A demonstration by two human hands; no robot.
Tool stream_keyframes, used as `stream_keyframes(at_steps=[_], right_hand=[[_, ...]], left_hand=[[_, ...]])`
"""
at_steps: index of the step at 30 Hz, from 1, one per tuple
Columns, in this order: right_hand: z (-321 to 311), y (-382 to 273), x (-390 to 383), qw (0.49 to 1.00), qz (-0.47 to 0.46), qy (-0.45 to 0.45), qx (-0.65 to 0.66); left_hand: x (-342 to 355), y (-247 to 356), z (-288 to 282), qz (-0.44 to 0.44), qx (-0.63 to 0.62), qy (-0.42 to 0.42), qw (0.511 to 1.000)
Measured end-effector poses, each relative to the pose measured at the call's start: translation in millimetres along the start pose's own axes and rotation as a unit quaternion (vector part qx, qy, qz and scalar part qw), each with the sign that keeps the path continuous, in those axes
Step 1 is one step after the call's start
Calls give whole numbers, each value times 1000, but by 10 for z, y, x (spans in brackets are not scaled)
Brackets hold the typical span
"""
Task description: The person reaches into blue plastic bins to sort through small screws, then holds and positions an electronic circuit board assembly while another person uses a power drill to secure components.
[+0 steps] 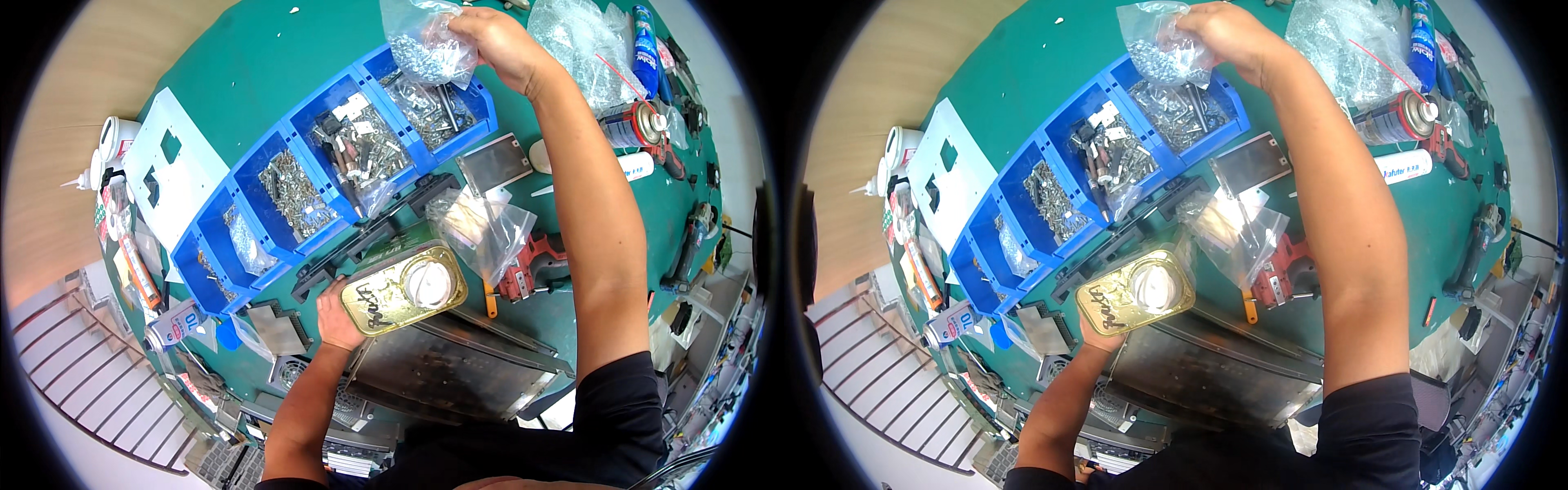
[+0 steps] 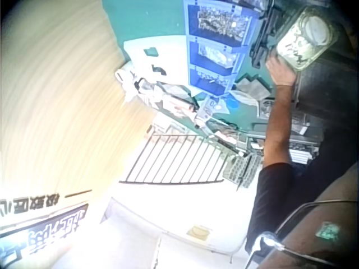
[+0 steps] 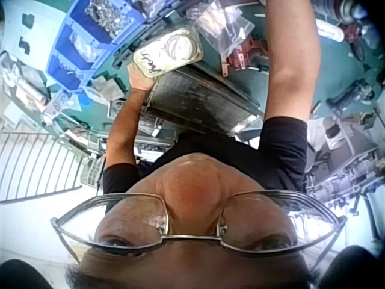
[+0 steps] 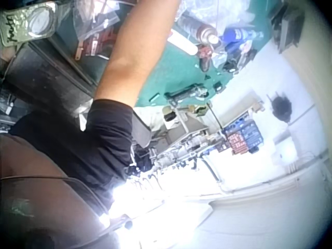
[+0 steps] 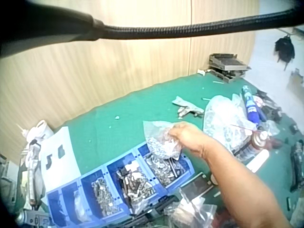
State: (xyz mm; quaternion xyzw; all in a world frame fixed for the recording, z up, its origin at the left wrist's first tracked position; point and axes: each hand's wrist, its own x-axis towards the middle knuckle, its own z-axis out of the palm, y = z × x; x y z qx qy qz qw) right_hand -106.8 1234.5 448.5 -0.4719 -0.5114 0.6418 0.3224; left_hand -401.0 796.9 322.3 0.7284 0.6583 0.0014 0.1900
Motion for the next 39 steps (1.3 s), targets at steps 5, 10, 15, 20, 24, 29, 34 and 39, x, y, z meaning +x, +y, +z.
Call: stream_keyframes(at_steps=[5, 10, 15, 20, 24, 29, 34, 39], right_hand=[[15, -40, -29, 1000, 6, -8, 2], [92, -286, -143, 997, -49, 54, -3], [122, -471, -205, 994, -71, 73, -51], [222, -589, -252, 984, -48, 67, -160], [345, -623, -255, 982, -36, 54, -179], [355, -538, -103, 953, -83, 61, -287], [405, -422, 131, 912, -120, 113, -376], [387, -475, 102, 924, -97, 100, -355]], left_hand=[[6, 10, -33, 2, 9, -4, 1000], [-14, -10, 11, -3, -7, 6, 1000], [-31, -79, 134, 13, 7, 29, 999], [-35, -76, 125, -10, -12, 25, 1000], [14, 72, 53, -147, -334, 42, 930], [19, 71, 44, -149, -331, 46, 930], [-17, 35, 81, -145, -333, 45, 931], [-16, -1, 131, -115, -296, 46, 947]])
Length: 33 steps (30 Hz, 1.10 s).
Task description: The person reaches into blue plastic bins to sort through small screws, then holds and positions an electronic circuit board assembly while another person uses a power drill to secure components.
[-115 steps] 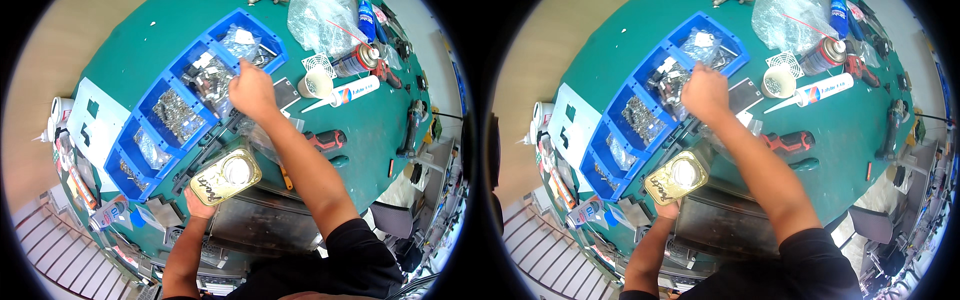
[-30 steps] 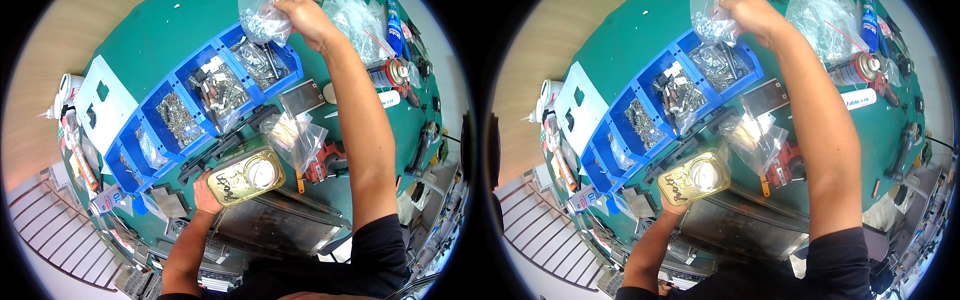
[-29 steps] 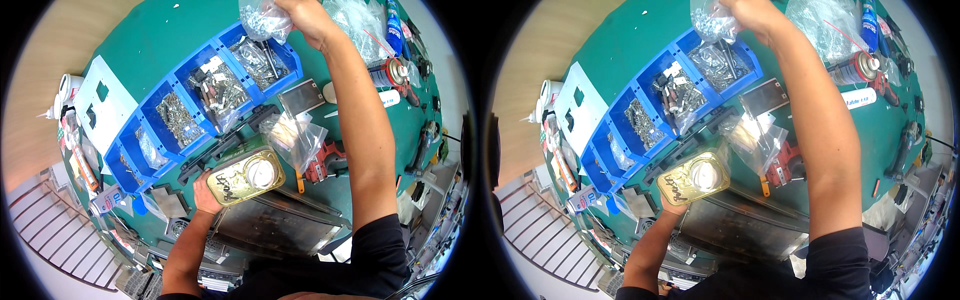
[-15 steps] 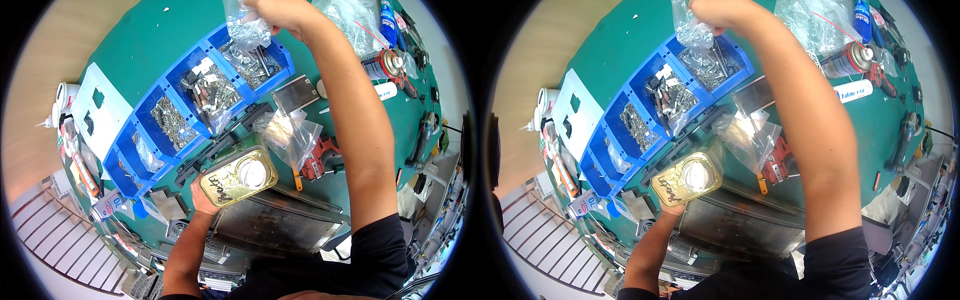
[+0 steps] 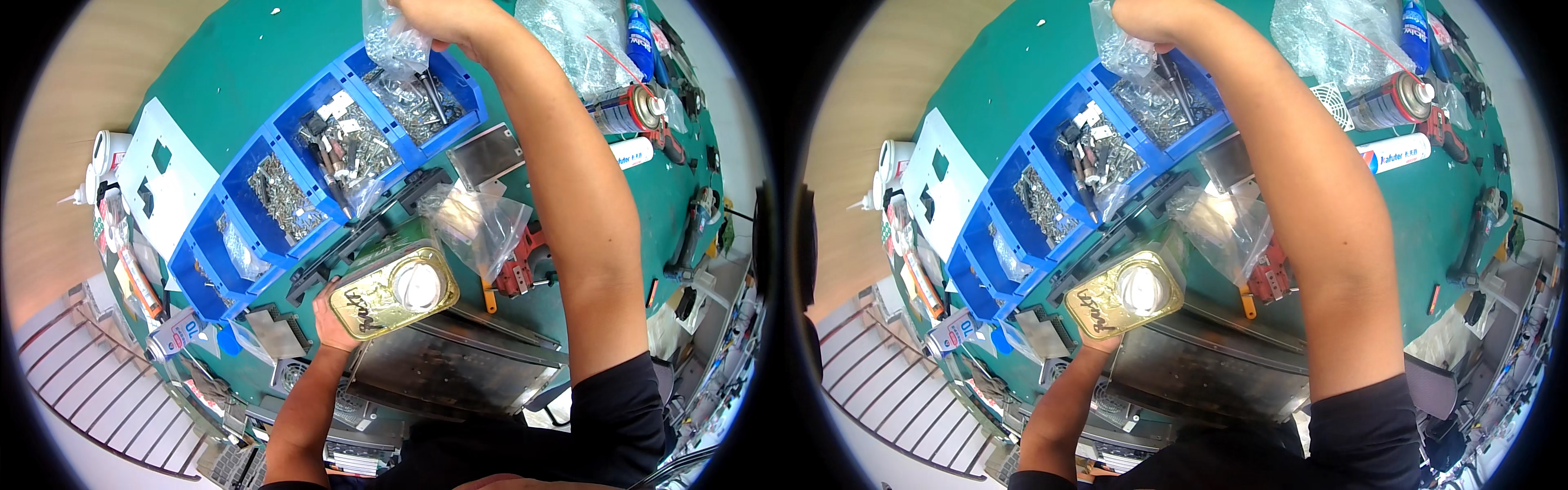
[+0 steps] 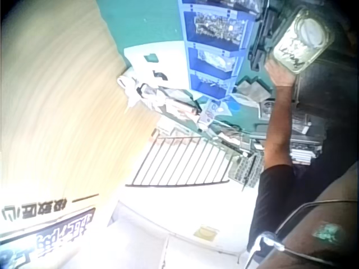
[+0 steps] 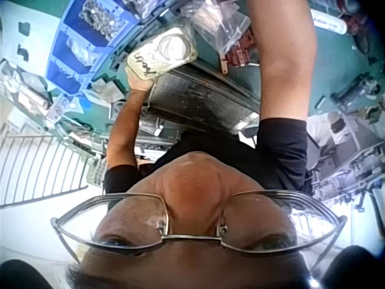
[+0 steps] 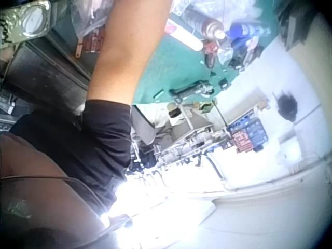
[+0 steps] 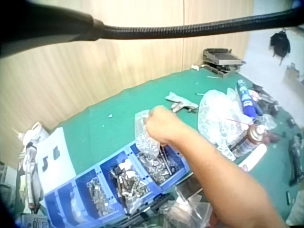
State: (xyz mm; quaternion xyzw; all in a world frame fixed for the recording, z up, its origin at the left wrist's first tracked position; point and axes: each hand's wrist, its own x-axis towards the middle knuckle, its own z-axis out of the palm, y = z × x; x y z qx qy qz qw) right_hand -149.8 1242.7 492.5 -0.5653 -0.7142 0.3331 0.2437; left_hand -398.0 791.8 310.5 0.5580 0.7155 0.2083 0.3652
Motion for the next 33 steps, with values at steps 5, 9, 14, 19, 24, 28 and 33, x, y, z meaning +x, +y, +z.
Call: stream_keyframes(at_steps=[5, 9, 14, 19, 24, 28, 33], right_hand=[[-110, -123, -141, 1000, 6, 3, 28], [-217, -226, -217, 1000, 12, 8, 24], [-265, -318, -278, 999, 1, 30, -16], [-230, -186, -148, 996, -23, 59, -59], [-187, -150, -135, 992, -48, 67, -91], [-167, -175, -161, 994, -38, 64, -78], [-126, -127, -164, 992, -44, 71, -97]], left_hand=[[-28, -65, 24, -1, 14, -1, 1000], [-56, -148, 61, -1, 30, -2, 1000], [-45, -128, 35, 19, 80, -13, 997], [-15, -101, 38, 26, 87, -16, 996], [-42, -207, 44, 46, 152, -35, 987], [-44, -153, 22, 65, 185, -34, 980], [-7, -32, -6, 90, 230, -50, 968]])
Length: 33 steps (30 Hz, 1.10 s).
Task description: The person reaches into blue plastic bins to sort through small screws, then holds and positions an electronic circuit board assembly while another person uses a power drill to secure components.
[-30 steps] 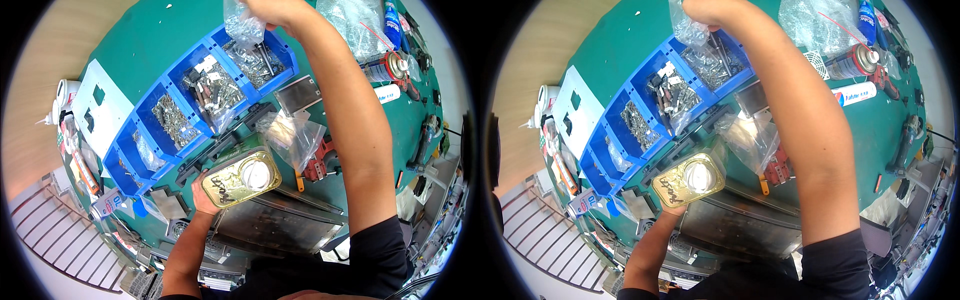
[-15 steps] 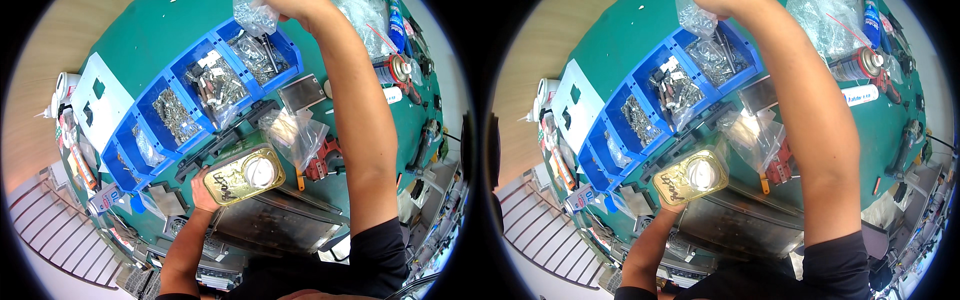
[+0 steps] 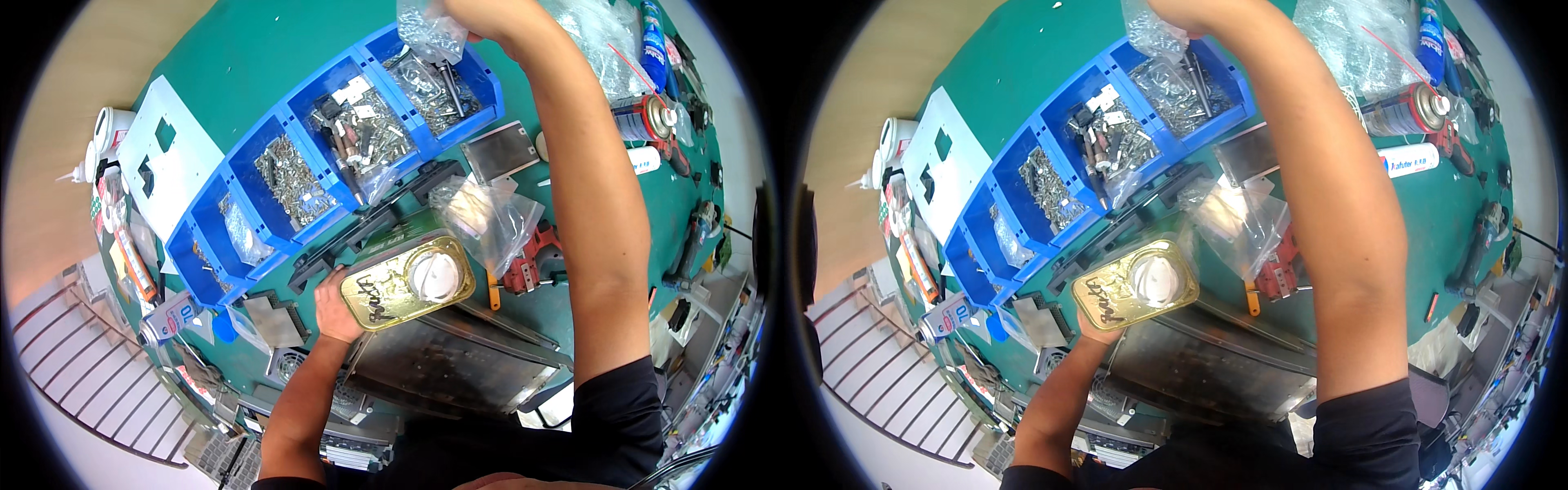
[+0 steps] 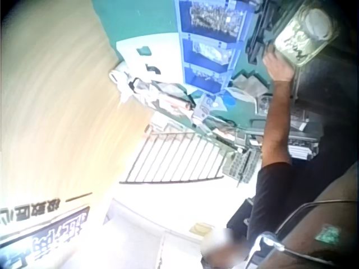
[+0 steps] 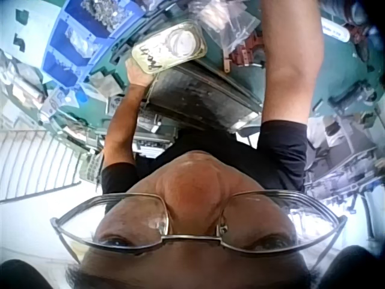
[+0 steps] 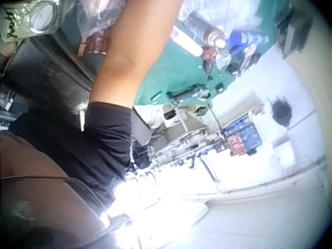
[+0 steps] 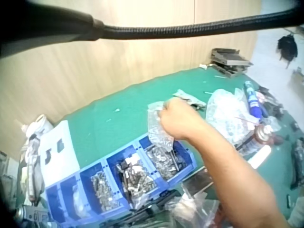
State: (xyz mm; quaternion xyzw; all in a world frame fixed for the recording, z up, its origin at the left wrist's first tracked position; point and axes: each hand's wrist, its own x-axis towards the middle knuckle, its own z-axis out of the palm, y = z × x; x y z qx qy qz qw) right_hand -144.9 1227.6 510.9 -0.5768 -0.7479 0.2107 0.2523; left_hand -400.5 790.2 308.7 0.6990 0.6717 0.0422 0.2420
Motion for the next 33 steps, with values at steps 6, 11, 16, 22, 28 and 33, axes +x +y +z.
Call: stream_keyframes(at_steps=[6, 11, 16, 22, 28, 33], right_hand=[[27, 7, -91, 999, 17, -32, 13], [1, -228, -282, 992, 97, -76, 38], [194, -83, -294, 988, 83, -121, 56], [313, 26, -370, 979, 123, -158, 47], [438, 90, -482, 979, 114, -170, 18], [459, 4, -636, 981, 86, -170, 41]], left_hand=[[127, 239, -346, 56, 53, 45, 996], [250, 491, -644, 63, -16, 154, 986], [218, 427, -591, 69, 1, 154, 986], [223, 451, -599, 77, -26, 172, 982], [223, 439, -602, 75, -38, 168, 982], [200, 430, -602, 78, -42, 169, 982]])
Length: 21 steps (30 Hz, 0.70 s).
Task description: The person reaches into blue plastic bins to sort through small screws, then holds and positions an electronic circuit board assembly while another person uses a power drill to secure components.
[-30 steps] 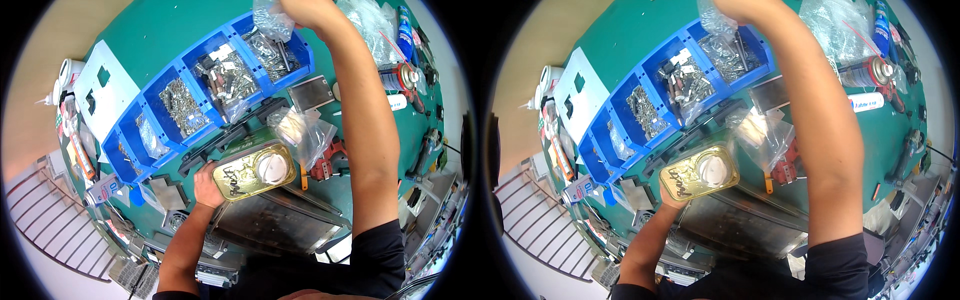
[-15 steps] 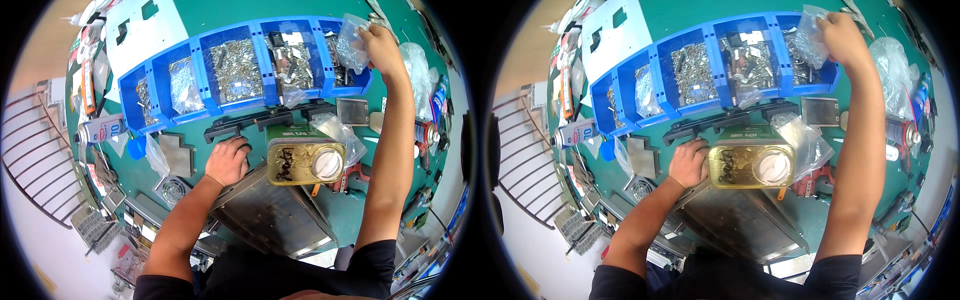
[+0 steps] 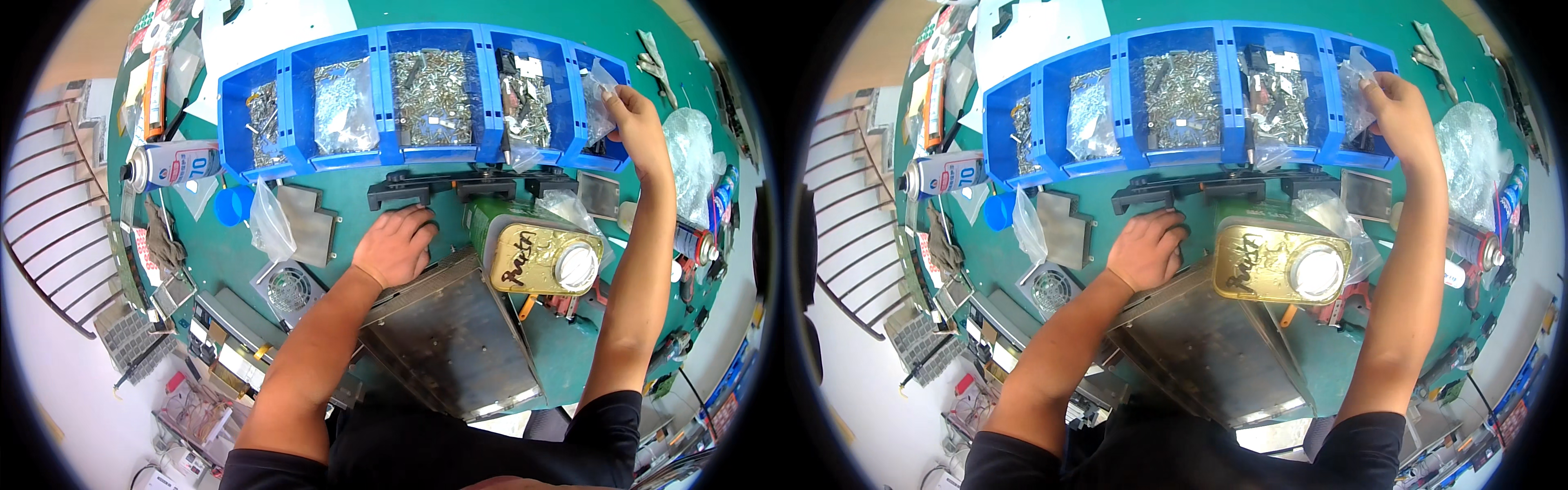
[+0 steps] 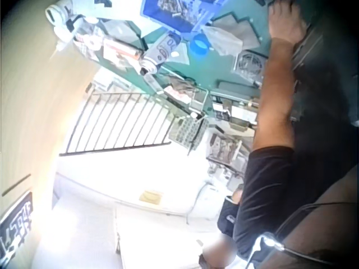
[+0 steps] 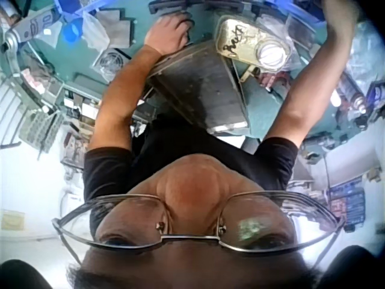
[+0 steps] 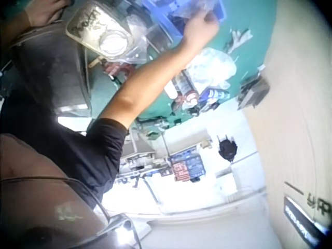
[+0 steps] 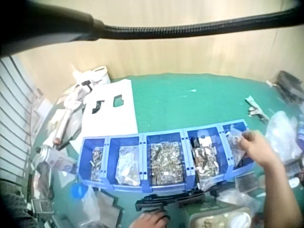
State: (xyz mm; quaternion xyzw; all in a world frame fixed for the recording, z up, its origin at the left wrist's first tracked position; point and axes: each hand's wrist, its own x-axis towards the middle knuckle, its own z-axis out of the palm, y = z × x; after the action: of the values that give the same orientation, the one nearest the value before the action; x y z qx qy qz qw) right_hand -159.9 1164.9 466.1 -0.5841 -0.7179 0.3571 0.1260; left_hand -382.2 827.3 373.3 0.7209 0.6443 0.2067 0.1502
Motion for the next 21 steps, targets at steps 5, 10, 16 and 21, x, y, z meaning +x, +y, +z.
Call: stream_keyframes(at_steps=[5, 10, 16, 21], right_hand=[[-20, 90, -24, 992, -108, 31, -65], [-39, -176, -131, 962, -168, 192, -94], [304, -659, -259, 952, -296, -74, 40], [798, -1043, -289, 847, -475, -213, -109]], left_hand=[[3, -23, 7, 5, -3, 6, 1000], [-1, -27, 18, 0, -8, 1, 1000], [-28, -54, 28, 0, -5, -9, 1000], [-22, -27, 0, -4, -10, -7, 1000]])
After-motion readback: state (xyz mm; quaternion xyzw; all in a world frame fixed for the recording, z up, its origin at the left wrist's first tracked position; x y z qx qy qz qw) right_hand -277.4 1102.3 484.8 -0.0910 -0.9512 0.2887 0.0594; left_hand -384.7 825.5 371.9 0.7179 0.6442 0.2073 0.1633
